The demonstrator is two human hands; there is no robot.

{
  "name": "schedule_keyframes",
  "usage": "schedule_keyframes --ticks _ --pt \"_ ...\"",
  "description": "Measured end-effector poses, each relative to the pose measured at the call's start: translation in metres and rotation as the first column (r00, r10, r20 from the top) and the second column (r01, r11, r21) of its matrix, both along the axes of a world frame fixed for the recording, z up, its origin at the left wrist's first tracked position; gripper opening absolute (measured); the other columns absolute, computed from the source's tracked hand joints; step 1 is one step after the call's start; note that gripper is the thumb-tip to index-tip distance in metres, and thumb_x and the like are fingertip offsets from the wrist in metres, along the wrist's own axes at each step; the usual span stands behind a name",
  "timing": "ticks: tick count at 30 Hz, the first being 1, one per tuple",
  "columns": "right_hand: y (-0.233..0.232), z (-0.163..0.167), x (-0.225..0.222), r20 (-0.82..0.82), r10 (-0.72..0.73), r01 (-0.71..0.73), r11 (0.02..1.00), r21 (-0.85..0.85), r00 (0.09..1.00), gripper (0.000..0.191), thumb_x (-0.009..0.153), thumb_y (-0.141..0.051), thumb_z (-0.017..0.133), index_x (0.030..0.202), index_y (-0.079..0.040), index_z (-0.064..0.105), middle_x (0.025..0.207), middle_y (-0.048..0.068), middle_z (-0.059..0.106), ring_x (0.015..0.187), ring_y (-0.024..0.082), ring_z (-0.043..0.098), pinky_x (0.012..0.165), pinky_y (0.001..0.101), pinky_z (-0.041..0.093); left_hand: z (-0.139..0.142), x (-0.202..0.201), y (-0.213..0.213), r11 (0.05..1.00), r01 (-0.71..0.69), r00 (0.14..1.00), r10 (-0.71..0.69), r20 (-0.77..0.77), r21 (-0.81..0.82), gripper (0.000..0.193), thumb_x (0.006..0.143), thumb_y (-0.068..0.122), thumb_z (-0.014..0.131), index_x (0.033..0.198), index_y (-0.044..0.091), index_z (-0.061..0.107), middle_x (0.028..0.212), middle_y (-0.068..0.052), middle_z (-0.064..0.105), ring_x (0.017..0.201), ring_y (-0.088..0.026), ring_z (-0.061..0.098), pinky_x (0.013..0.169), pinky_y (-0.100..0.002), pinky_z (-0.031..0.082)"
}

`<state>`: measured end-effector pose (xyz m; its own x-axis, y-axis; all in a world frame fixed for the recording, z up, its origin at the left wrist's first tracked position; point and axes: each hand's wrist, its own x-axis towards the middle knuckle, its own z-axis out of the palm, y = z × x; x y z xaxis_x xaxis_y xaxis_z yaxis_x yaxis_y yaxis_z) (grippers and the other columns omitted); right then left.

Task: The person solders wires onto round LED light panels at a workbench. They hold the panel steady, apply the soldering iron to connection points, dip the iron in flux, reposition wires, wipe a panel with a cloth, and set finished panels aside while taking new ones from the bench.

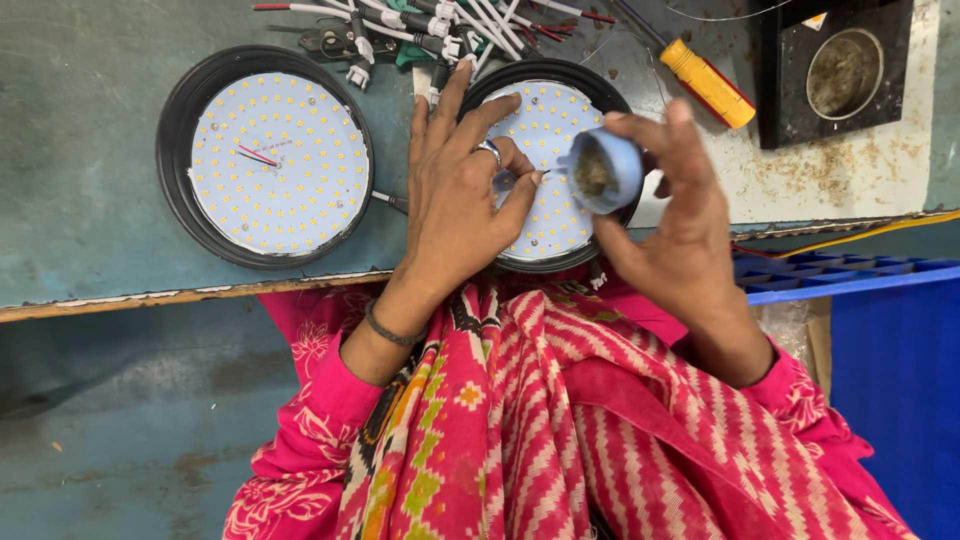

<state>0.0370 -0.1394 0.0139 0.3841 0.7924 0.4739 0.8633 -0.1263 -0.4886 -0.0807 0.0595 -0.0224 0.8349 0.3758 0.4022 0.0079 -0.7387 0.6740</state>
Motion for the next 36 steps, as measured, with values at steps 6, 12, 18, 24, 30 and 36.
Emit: schedule_keyframes --ticks 6,12,18,24,30,36 --pt "-0.037 -0.015 0.027 -0.162 -0.133 0.152 0.982 0.111 0.978 0.111 0.103 0.005 0.086 0.165 -0.031 0.001 0.145 0.01 0.052 0.123 0.02 0.06 0.101 0.0258 0.052 -0.002 -0.002 0.001 1.0 0.007 1.0 -0.007 0.008 0.007 0.013 0.085 0.018 0.077 0.079 0.009 0.071 0.144 -0.008 0.06 0.154 -0.04 0.031 0.127 -0.066 0.019" --pt "-0.058 -0.041 0.045 -0.251 -0.188 0.229 0.963 0.144 0.949 0.108 0.1 -0.003 0.084 0.167 -0.029 0.003 0.144 0.01 0.055 0.123 0.018 0.06 0.106 0.0271 0.05 -0.006 -0.003 0.003 1.0 0.018 1.0 -0.018 0.018 -0.014 0.012 0.086 0.017 0.076 0.079 0.008 0.071 0.144 -0.009 0.06 0.154 -0.04 0.031 0.127 -0.065 0.019" --pt "-0.054 -0.058 0.042 -0.217 -0.172 0.201 0.973 0.116 0.961 0.11 0.099 -0.006 0.089 0.166 -0.023 0.003 0.133 0.012 0.056 0.124 0.021 0.058 0.115 0.0316 0.044 -0.004 -0.003 0.002 1.0 0.004 1.0 -0.004 -0.01 -0.001 0.016 0.085 0.018 0.076 0.075 0.008 0.069 0.142 -0.008 0.062 0.152 -0.04 0.033 0.125 -0.064 0.021" --pt "-0.053 -0.062 0.045 -0.216 -0.167 0.185 0.981 0.066 0.962 0.111 0.099 -0.006 0.092 0.167 -0.017 0.005 0.136 0.012 0.053 0.128 0.021 0.055 0.117 0.0317 0.042 -0.004 -0.004 0.0 1.0 -0.022 1.0 0.022 -0.012 0.014 0.015 0.084 0.019 0.076 0.075 0.008 0.071 0.14 -0.006 0.063 0.147 -0.04 0.038 0.121 -0.057 0.029" --pt "-0.072 -0.07 0.05 -0.234 -0.205 0.235 0.966 0.11 0.95 0.103 0.098 -0.01 0.086 0.168 -0.02 0.011 0.143 0.01 0.054 0.136 0.02 0.053 0.119 0.0316 0.041 -0.004 -0.003 -0.001 1.0 -0.03 0.999 0.03 -0.015 0.0 0.013 0.082 0.019 0.076 0.074 0.009 0.072 0.139 -0.004 0.063 0.146 -0.039 0.039 0.118 -0.055 0.031" --pt "-0.106 -0.07 0.069 -0.604 -0.15 0.437 0.823 0.363 0.783 0.092 0.105 -0.011 0.079 0.172 -0.014 0.016 0.134 0.011 0.059 0.115 0.018 0.06 0.083 0.0264 0.048 -0.004 -0.002 -0.002 0.999 -0.041 0.999 0.041 -0.002 0.029 0.013 0.083 0.018 0.075 0.075 0.008 0.071 0.139 -0.005 0.063 0.145 -0.04 0.041 0.118 -0.055 0.032"
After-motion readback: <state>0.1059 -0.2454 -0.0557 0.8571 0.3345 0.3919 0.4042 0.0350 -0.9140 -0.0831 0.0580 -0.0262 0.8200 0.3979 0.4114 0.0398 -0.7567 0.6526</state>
